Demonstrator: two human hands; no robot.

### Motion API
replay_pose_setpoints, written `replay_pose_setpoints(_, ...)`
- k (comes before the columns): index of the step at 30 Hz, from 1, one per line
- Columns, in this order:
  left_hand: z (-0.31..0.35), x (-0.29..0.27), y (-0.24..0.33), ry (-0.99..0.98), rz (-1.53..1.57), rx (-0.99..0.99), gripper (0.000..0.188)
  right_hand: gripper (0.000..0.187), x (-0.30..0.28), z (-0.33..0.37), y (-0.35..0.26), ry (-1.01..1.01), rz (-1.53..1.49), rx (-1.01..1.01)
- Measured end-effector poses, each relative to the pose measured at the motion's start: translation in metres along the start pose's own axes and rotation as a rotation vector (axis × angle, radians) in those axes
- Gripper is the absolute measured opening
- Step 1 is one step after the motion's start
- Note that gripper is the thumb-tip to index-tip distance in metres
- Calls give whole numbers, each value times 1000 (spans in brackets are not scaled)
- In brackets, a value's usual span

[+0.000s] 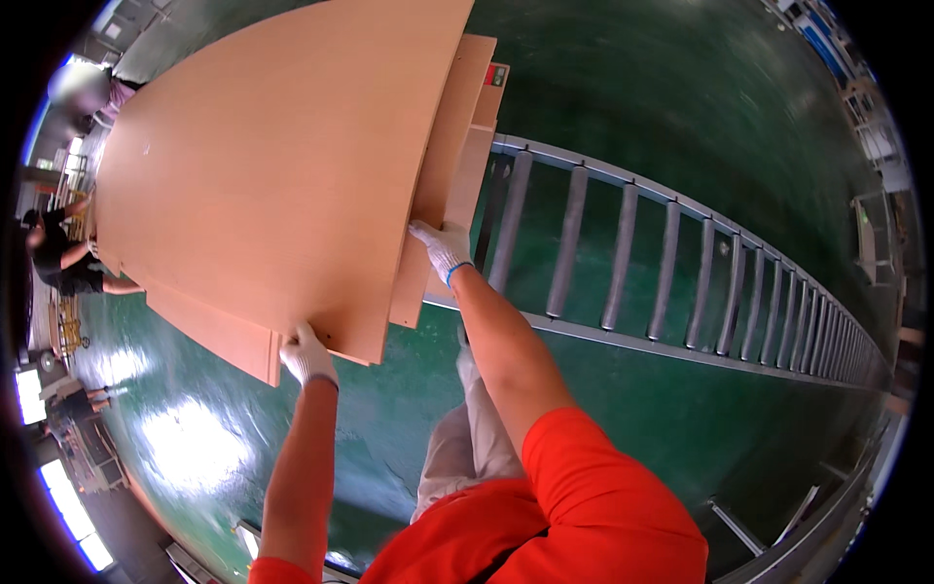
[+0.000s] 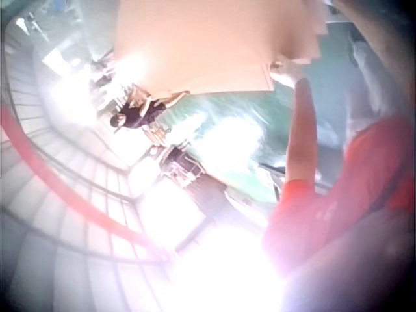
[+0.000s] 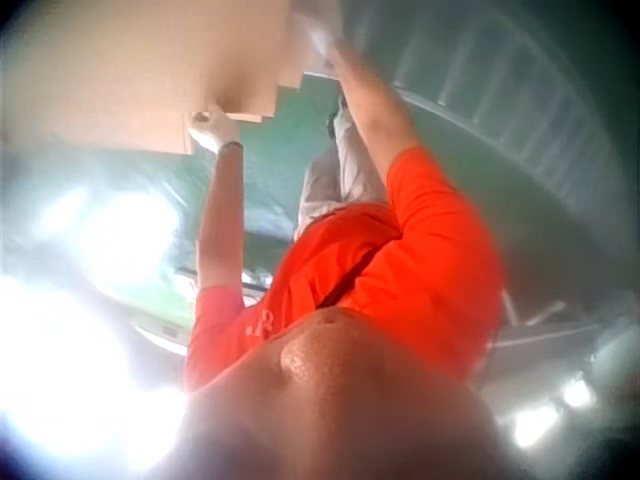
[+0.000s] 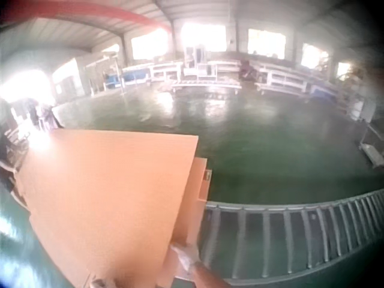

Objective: The person wraps a white strap around a stack of wooden panels and secures it using a strapping machine, then moves the panels onto a workbench and later assists several others in lifting a very large wooden board onto a roller conveyor.

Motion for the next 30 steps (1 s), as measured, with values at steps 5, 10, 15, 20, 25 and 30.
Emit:
replay_pose_setpoints(5, 45, 11, 77, -45, -281, 987, 40, 43, -71, 41, -18, 2, 3, 29)
replay_pose_setpoints(10, 97, 86, 97, -185, -756, 1128, 73, 44, -144, 65, -7, 24, -2, 4)
replay_pose_setpoints(15, 182, 117, 98, -243, -827, 1132, 81, 53, -236, 83, 3, 90, 108, -82)
replay_pose_setpoints(20, 252, 134, 94, -212, -818, 1173, 81, 59, -289, 137, -31, 170, 196, -23)
replay_pose_setpoints(25, 338, 159, 108, -298, -841, 1156, 81, 63, -367, 169, -21, 287, 229, 83)
replay_pose_setpoints(30, 419, 192, 112, -311, -867, 1199, 80, 78, -435, 212, -1, 400, 436, 87)
Point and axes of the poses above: each hand's wrist, its own z-axis away from the middle knuckle, its own x-axis out of the palm, y = z × x, the point moved 2 cm from there along -z, towards the middle knuckle, and after that the axes turned 7 degrees about -y, right-handed, at the moved point
